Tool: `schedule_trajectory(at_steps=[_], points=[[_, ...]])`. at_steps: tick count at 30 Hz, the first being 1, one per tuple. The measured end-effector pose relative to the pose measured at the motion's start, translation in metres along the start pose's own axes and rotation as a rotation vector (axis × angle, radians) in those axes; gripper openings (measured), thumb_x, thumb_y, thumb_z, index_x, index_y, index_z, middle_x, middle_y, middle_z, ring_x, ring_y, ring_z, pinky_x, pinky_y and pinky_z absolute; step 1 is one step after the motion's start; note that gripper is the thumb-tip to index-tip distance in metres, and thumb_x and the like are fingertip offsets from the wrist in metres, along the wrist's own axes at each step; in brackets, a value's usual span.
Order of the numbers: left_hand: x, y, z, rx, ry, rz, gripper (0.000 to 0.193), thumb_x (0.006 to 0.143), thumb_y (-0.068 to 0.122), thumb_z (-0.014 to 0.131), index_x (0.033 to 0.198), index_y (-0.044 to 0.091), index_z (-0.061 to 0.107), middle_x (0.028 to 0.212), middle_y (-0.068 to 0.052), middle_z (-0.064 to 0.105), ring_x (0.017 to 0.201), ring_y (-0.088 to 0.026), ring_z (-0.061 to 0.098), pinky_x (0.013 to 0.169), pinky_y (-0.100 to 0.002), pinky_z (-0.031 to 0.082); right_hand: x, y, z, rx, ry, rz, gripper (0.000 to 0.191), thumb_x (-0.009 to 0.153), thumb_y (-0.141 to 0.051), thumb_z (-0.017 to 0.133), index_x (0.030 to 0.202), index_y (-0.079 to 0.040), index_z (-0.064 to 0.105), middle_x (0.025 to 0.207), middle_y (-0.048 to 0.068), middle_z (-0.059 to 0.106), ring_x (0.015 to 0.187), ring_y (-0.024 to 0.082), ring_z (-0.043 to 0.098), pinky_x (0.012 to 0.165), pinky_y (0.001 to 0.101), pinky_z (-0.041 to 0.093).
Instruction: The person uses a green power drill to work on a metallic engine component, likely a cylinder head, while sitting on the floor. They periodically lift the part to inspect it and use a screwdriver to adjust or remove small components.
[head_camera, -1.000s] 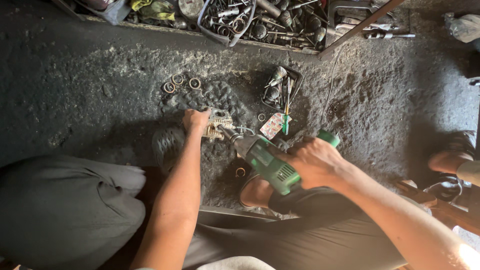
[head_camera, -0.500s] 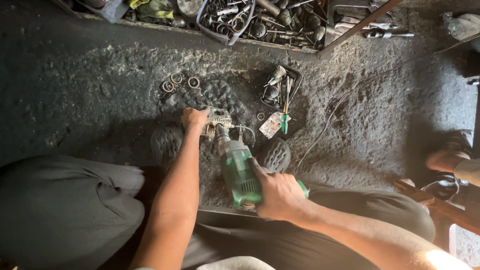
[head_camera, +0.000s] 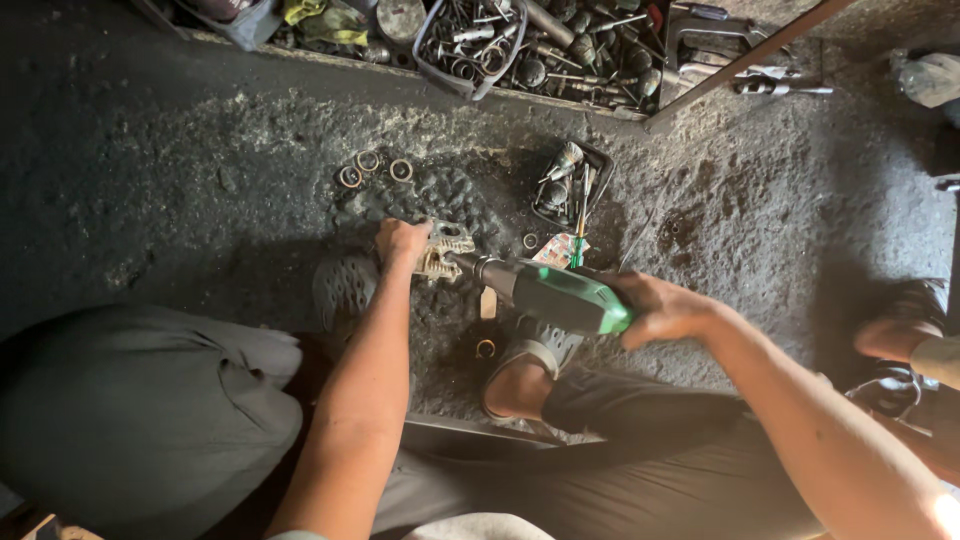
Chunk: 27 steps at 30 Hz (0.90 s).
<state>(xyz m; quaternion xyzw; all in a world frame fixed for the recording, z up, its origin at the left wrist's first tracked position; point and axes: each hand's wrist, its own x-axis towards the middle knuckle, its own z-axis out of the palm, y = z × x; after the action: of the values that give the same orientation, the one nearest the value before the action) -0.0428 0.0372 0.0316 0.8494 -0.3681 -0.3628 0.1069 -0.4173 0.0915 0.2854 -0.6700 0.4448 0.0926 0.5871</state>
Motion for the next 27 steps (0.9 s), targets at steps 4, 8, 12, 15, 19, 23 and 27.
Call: schedule_trajectory(at_steps=[4, 8, 12, 15, 19, 23, 27], points=[[0.000, 0.001, 0.000, 0.024, 0.003, 0.018, 0.085, 0.072, 0.057, 0.085, 0.118, -0.010, 0.062, 0.125, -0.030, 0.065, 0.117, -0.040, 0.065, 0.099, -0.042, 0.053, 0.005, 0.030, -0.014, 0.103, -0.040, 0.133, 0.107, 0.040, -0.008, 0.074, 0.144, -0.009, 0.050, 0.104, 0.010, 0.076, 0.089, 0.025, 0.071, 0.080, 0.0365, 0.061], [0.002, 0.002, -0.001, 0.080, -0.042, 0.034, 0.079, 0.074, 0.058, 0.080, 0.117, -0.007, 0.068, 0.128, -0.028, 0.067, 0.120, -0.038, 0.067, 0.103, -0.042, 0.053, 0.003, 0.014, -0.007, -0.027, -0.030, 0.249, 0.107, 0.043, -0.010, 0.073, 0.147, -0.013, 0.049, 0.107, 0.011, 0.077, 0.091, 0.025, 0.072, 0.083, 0.0350, 0.062], [0.003, 0.002, 0.001, 0.087, 0.018, 0.036, 0.086, 0.073, 0.061, 0.082, 0.118, -0.010, 0.064, 0.127, -0.030, 0.065, 0.119, -0.040, 0.065, 0.101, -0.042, 0.053, -0.011, -0.045, 0.023, -0.359, 0.039, 0.203, 0.121, 0.052, -0.017, 0.079, 0.163, -0.018, 0.030, 0.107, 0.016, 0.073, 0.094, 0.028, 0.073, 0.085, 0.0362, 0.061], [0.004, 0.002, 0.003, 0.072, 0.028, -0.040, 0.096, 0.071, 0.062, 0.084, 0.124, -0.013, 0.056, 0.124, -0.032, 0.065, 0.114, -0.041, 0.067, 0.097, -0.041, 0.054, -0.019, -0.097, 0.068, -0.462, 0.083, 0.354, 0.106, 0.064, -0.036, 0.082, 0.155, -0.020, 0.030, 0.101, 0.021, 0.074, 0.094, 0.037, 0.074, 0.087, 0.0422, 0.060], [0.011, -0.001, 0.001, 0.132, 0.034, 0.019, 0.091, 0.072, 0.065, 0.083, 0.117, -0.011, 0.064, 0.124, -0.031, 0.066, 0.114, -0.040, 0.067, 0.098, -0.042, 0.053, -0.007, -0.135, 0.125, -0.187, 0.216, 0.451, 0.114, 0.071, -0.044, 0.083, 0.162, -0.020, 0.019, 0.099, 0.026, 0.072, 0.091, 0.043, 0.073, 0.086, 0.0477, 0.057], [0.020, -0.007, 0.000, 0.164, -0.017, 0.079, 0.080, 0.073, 0.062, 0.083, 0.111, -0.008, 0.073, 0.123, -0.030, 0.068, 0.117, -0.039, 0.067, 0.101, -0.042, 0.052, -0.006, -0.126, 0.154, -0.157, 0.419, 0.235, 0.113, 0.057, -0.010, 0.073, 0.159, -0.017, 0.025, 0.095, 0.028, 0.070, 0.084, 0.049, 0.069, 0.077, 0.0537, 0.056], [0.033, -0.008, -0.002, 0.036, -0.031, 0.070, 0.078, 0.069, 0.054, 0.086, 0.112, -0.009, 0.071, 0.122, -0.027, 0.068, 0.114, -0.034, 0.068, 0.097, -0.039, 0.053, -0.004, -0.108, 0.171, -0.141, 0.380, 0.261, 0.113, 0.060, -0.010, 0.072, 0.161, -0.017, 0.023, 0.079, 0.027, 0.070, 0.076, 0.048, 0.069, 0.076, 0.0549, 0.055]])
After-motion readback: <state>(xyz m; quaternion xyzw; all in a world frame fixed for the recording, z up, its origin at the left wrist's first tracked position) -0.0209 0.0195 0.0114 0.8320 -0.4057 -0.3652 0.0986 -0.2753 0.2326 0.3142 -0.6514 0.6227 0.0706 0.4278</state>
